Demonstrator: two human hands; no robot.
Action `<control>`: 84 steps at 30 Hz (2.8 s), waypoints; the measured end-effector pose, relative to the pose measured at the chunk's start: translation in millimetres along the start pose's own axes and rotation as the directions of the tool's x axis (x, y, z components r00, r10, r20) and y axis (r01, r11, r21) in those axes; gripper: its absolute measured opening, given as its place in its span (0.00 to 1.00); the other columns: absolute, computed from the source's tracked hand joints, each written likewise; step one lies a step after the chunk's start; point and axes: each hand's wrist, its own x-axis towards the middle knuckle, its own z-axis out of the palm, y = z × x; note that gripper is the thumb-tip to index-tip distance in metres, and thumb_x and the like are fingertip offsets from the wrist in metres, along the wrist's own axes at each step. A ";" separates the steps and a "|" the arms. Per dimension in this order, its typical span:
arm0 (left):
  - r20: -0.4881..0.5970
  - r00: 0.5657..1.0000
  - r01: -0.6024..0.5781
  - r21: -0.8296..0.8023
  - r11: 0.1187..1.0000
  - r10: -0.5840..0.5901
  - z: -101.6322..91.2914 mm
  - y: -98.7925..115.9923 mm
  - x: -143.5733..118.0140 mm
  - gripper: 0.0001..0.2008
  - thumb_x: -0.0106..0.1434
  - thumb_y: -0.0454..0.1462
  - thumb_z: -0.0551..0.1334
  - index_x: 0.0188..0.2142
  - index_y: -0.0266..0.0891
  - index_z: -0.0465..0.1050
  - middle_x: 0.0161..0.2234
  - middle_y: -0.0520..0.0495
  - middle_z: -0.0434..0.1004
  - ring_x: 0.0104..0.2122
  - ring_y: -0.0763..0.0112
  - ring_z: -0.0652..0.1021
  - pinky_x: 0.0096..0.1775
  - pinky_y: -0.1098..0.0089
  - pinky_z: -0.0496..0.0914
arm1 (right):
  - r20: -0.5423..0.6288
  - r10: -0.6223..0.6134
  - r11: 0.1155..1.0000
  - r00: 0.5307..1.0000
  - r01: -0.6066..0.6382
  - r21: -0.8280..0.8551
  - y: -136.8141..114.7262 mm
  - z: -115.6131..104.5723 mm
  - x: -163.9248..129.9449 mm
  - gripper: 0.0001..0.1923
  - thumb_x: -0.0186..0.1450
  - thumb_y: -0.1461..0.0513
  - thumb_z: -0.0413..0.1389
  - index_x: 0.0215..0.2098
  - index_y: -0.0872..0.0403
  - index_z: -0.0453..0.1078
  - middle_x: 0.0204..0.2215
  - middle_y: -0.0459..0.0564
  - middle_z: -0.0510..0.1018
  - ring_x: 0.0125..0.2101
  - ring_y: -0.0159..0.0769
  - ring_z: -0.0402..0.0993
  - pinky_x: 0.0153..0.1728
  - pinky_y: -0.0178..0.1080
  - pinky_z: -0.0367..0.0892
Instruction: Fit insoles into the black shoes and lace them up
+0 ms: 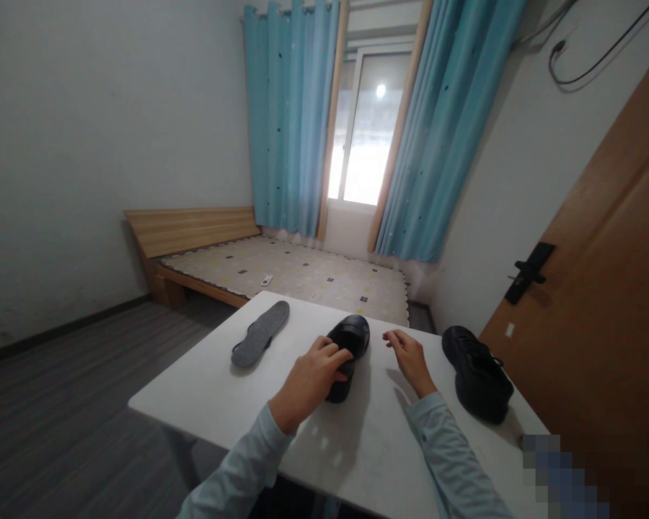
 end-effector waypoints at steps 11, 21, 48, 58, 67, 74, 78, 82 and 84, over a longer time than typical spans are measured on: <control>-0.195 0.981 -0.003 0.049 0.999 0.013 -41.2 -80.5 -24.7 0.11 0.59 0.33 0.59 0.43 0.42 0.70 0.41 0.45 0.71 0.47 0.63 0.66 0.48 0.63 0.66 | 0.034 -0.007 0.998 0.999 0.009 -0.063 2.1 5.5 -2.0 0.21 0.62 0.49 0.44 0.29 0.54 0.72 0.30 0.52 0.79 0.30 0.41 0.74 0.34 0.40 0.66; -0.237 0.967 0.112 0.087 0.990 -0.089 -52.6 -148.5 -50.0 0.09 0.61 0.38 0.57 0.41 0.40 0.70 0.41 0.44 0.71 0.49 0.62 0.65 0.52 0.61 0.62 | 0.055 -0.005 0.996 0.998 0.009 -0.089 -1.0 6.6 -2.8 0.20 0.62 0.50 0.44 0.28 0.54 0.71 0.29 0.52 0.79 0.31 0.42 0.75 0.35 0.40 0.65; -0.043 0.945 0.326 0.175 0.929 -0.324 -67.9 -194.0 -52.7 0.15 0.51 0.35 0.64 0.40 0.41 0.73 0.39 0.45 0.74 0.44 0.61 0.71 0.44 0.67 0.67 | 0.277 -0.042 0.923 0.960 0.143 -0.357 13.4 1.8 -1.6 0.14 0.62 0.58 0.45 0.34 0.56 0.71 0.33 0.53 0.78 0.32 0.38 0.73 0.36 0.38 0.64; -0.144 0.965 0.261 0.417 0.871 -0.221 -70.7 -64.5 -11.0 0.12 0.61 0.38 0.58 0.43 0.37 0.69 0.39 0.42 0.73 0.40 0.61 0.73 0.43 0.62 0.66 | 0.286 -0.084 0.911 0.955 0.189 -0.366 7.9 -11.4 2.3 0.15 0.63 0.58 0.46 0.37 0.57 0.70 0.35 0.54 0.78 0.33 0.38 0.74 0.38 0.40 0.66; -0.092 0.988 -0.111 0.150 0.982 0.126 4.5 -27.1 29.4 0.09 0.65 0.36 0.52 0.42 0.42 0.68 0.39 0.49 0.74 0.38 0.69 0.75 0.38 0.71 0.69 | 0.178 -0.185 0.759 0.967 0.255 -0.599 1.9 -52.2 -6.1 0.15 0.61 0.58 0.49 0.43 0.57 0.69 0.42 0.57 0.75 0.44 0.45 0.71 0.45 0.45 0.65; -0.034 0.991 -0.130 0.034 0.991 0.131 38.1 -43.0 32.4 0.14 0.64 0.31 0.48 0.43 0.42 0.68 0.39 0.49 0.75 0.37 0.71 0.76 0.38 0.73 0.69 | 0.032 -0.162 0.484 0.986 0.107 -0.868 23.7 -114.2 -28.5 0.18 0.59 0.59 0.51 0.46 0.58 0.67 0.45 0.60 0.72 0.45 0.50 0.69 0.43 0.47 0.65; -0.025 0.993 -0.114 0.000 0.993 0.114 39.1 -49.5 30.5 0.14 0.63 0.30 0.49 0.43 0.42 0.69 0.39 0.49 0.75 0.36 0.71 0.76 0.38 0.73 0.69 | 0.023 -0.118 0.442 0.993 0.073 -0.894 45.6 -130.5 -42.2 0.21 0.58 0.59 0.51 0.48 0.60 0.64 0.44 0.61 0.73 0.43 0.50 0.70 0.42 0.46 0.65; -0.025 0.993 -0.116 -0.042 0.992 0.115 37.3 -51.6 30.2 0.14 0.63 0.29 0.49 0.43 0.42 0.69 0.39 0.48 0.75 0.36 0.72 0.76 0.39 0.73 0.69 | 0.038 -0.053 0.453 0.998 0.058 -0.889 58.3 -133.1 -52.0 0.22 0.58 0.59 0.50 0.49 0.61 0.63 0.42 0.62 0.74 0.42 0.49 0.71 0.39 0.45 0.66; -0.017 0.993 -0.114 -0.051 0.992 0.114 36.3 -51.9 29.7 0.14 0.62 0.29 0.49 0.43 0.42 0.69 0.39 0.48 0.75 0.36 0.72 0.76 0.39 0.73 0.68 | 0.040 -0.012 0.460 0.999 0.041 -0.887 58.2 -131.3 -55.7 0.21 0.59 0.58 0.50 0.48 0.60 0.63 0.42 0.62 0.74 0.42 0.49 0.71 0.38 0.45 0.66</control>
